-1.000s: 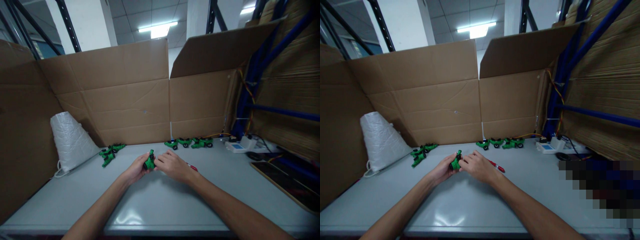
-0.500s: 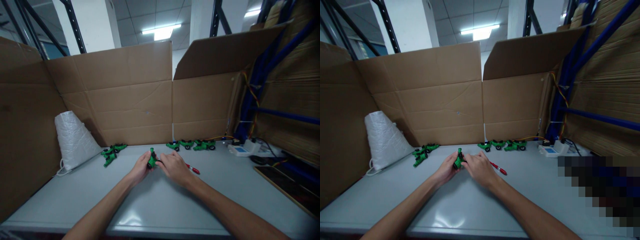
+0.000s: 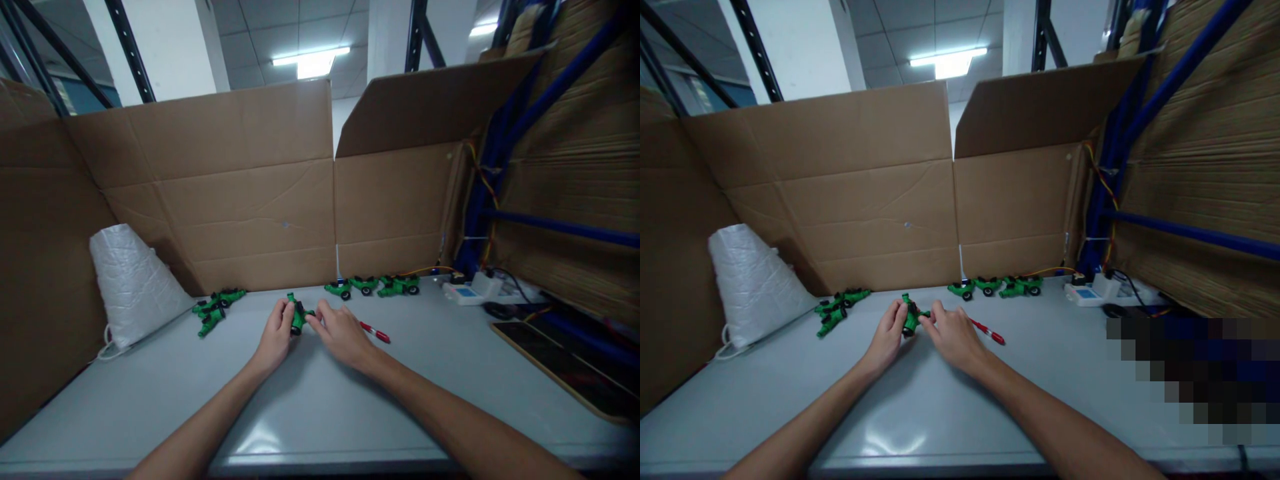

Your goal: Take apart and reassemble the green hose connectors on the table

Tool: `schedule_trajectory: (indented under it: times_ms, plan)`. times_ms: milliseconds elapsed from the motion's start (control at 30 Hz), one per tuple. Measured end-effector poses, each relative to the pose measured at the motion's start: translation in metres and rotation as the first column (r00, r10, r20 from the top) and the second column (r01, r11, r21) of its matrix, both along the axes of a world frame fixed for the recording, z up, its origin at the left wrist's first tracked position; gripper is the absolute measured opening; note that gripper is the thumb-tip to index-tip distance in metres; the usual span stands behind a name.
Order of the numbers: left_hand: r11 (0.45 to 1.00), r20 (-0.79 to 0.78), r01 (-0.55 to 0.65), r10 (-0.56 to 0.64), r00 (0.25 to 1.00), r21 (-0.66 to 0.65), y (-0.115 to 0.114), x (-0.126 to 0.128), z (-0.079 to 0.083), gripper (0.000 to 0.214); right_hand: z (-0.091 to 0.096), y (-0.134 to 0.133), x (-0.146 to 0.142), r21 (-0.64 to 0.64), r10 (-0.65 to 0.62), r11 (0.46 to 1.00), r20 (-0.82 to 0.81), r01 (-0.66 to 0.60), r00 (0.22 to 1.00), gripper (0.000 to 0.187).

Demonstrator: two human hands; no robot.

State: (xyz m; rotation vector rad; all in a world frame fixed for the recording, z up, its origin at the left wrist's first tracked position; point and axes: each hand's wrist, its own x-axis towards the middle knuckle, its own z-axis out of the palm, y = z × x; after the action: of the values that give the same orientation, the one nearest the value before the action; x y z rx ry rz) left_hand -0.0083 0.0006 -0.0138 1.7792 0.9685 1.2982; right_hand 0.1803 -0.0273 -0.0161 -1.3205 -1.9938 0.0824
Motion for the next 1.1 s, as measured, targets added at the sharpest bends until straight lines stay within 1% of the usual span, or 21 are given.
schedule_trajectory:
  times_ms: [67, 133, 200, 267, 400, 533, 667, 767, 833, 967, 1100]
  plan:
    - [1.0, -0.037, 0.007, -0.007, 0.999, 0.012, -0.001, 0.0, -0.001, 0.038, -0.005, 0.006, 0.001, -0.101, 0.058, 0.992, -0.18, -0.077, 0.982, 0.025]
    - [0.999, -0.074, 0.013, -0.01, 0.997, 0.029, -0.002, -0.001, 0.0, 0.036, -0.011, 0.012, 0.001, -0.16, 0.111, 0.97, -0.371, -0.181, 0.922, 0.029]
    - [0.998, -0.091, 0.007, -0.002, 0.996, 0.055, -0.004, -0.002, 0.002, 0.036, -0.015, 0.017, 0.0, -0.169, 0.145, 0.951, -0.5, -0.26, 0.854, 0.032]
    - [0.998, -0.09, 0.009, -0.004, 0.996, 0.059, -0.005, -0.003, 0.004, 0.037, -0.018, 0.02, -0.002, -0.169, 0.159, 0.938, -0.565, -0.302, 0.81, 0.033]
    - [0.999, -0.07, 0.025, -0.023, 0.997, 0.034, -0.008, -0.003, 0.006, 0.04, -0.018, 0.022, -0.003, -0.182, 0.174, 0.924, -0.585, -0.337, 0.792, 0.033]
    - [0.999, -0.033, 0.031, -0.029, 0.999, 0.037, -0.01, -0.002, 0.007, 0.04, -0.018, 0.023, -0.001, -0.176, 0.198, 0.914, -0.592, -0.365, 0.781, 0.034]
    - [0.997, 0.026, 0.069, -0.068, 0.997, -0.039, -0.008, 0.0, 0.009, 0.046, -0.019, 0.024, 0.0, -0.175, 0.208, 0.904, -0.617, -0.39, 0.759, 0.036]
    - [0.988, 0.1, 0.11, -0.099, 0.99, -0.104, -0.005, 0.0, 0.01, 0.051, -0.018, 0.025, 0.0, -0.135, 0.226, 0.913, -0.616, -0.384, 0.754, 0.035]
    - [0.985, 0.124, 0.13, -0.115, 0.986, -0.117, -0.004, 0.0, 0.011, 0.053, -0.017, 0.025, -0.001, -0.115, 0.234, 0.92, -0.607, -0.375, 0.759, 0.035]
    - [0.981, 0.119, 0.162, -0.148, 0.982, -0.109, -0.006, 0.001, 0.015, 0.052, -0.016, 0.026, 0.0, -0.122, 0.23, 0.923, -0.585, -0.364, 0.778, 0.032]
    - [0.971, 0.129, 0.18, -0.161, 0.979, -0.157, -0.01, 0.001, 0.021, 0.056, -0.019, 0.026, 0.002, -0.098, 0.248, 0.926, -0.574, -0.366, 0.781, 0.027]
